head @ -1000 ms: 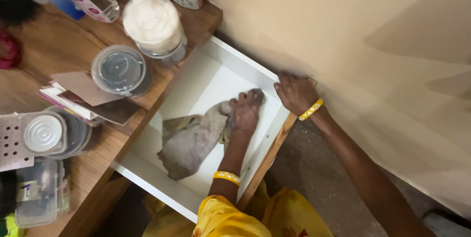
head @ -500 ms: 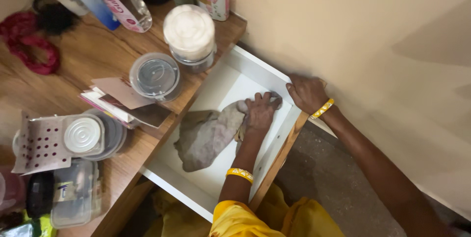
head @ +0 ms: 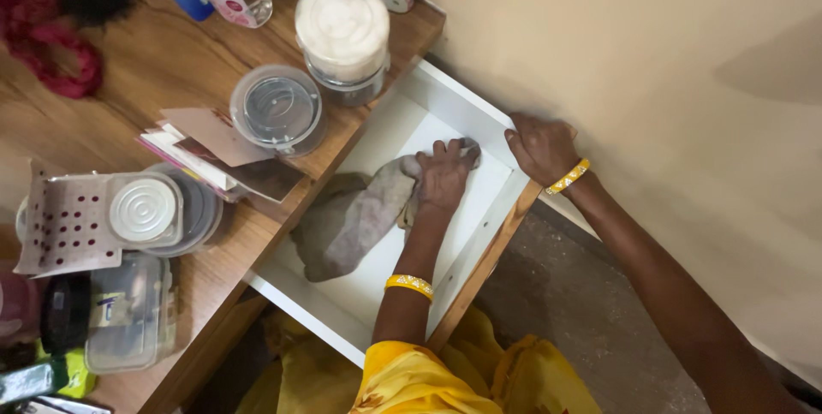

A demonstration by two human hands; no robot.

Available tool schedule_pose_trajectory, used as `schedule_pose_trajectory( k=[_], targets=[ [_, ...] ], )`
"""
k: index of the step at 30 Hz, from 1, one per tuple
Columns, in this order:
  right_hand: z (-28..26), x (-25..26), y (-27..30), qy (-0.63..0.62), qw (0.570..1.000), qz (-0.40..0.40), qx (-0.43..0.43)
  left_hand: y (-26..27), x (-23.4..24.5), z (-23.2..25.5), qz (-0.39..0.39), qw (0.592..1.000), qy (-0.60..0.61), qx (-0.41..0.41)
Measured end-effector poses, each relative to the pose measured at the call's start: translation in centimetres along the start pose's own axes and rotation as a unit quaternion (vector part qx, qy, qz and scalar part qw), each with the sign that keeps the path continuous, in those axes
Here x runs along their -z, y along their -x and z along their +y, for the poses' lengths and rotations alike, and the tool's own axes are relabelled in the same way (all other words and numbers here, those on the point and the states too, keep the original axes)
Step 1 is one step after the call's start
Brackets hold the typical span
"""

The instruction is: The person wipes the inside of an open white drawer with a cloth, then places two red folders and two clear plastic containers into the drawer.

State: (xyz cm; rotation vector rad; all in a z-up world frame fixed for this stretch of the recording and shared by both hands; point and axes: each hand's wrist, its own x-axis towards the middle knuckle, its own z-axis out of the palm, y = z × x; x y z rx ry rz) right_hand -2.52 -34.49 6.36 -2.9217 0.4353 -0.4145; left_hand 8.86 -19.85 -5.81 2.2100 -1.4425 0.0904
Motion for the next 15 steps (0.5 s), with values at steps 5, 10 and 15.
schedule_pose_trajectory(
  k=[5, 10, 15],
  targets=[
    [-0.1, 0.2, -0.4, 0.007, 1.0, 0.0, 0.0, 0.5, -0.1, 2.1, -0.009, 0.998, 0.063, -0.008],
    [0.1, 0.6, 0.5, -0.022, 1.0, 0.001, 0.003, 1.9, -0.9, 4.1, -0.031, 0.992, 0.118, -0.038],
    [0.5, 2.2, 2.3, -0.023, 0.999, -0.021, -0.008, 2.9, -1.5, 6.5, -0.018, 0.991, 0.109, -0.073]
  ],
)
